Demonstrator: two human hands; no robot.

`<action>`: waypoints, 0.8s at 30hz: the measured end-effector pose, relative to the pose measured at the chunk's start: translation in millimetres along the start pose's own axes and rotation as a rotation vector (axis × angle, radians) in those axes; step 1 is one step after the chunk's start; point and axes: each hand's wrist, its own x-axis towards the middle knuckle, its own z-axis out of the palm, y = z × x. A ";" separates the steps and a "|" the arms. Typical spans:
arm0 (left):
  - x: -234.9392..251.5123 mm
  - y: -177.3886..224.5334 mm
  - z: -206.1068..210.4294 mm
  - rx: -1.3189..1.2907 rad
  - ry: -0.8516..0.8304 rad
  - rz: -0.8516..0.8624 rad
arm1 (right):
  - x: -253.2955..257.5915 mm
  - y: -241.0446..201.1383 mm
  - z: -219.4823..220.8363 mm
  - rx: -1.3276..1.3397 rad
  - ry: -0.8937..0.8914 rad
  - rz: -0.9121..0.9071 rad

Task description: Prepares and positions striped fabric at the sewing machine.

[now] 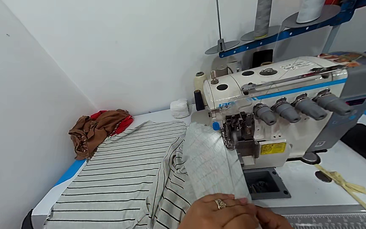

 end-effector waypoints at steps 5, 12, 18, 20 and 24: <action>17.0 -7.5 18.5 0.252 0.086 -0.075 | 19.2 -6.5 3.3 0.014 0.083 -0.059; 18.8 -40.7 28.2 0.353 0.171 -0.161 | 56.1 -6.0 19.6 0.006 0.147 -0.160; 5.1 -52.7 12.2 0.121 0.149 -0.002 | 53.8 -2.8 19.5 0.022 0.180 -0.088; 6.0 -46.9 14.2 0.172 0.145 0.009 | 53.3 -1.6 18.9 0.009 0.179 -0.090; 14.3 -36.1 21.9 0.318 0.194 -0.055 | 55.9 -2.2 20.2 -0.003 0.188 -0.125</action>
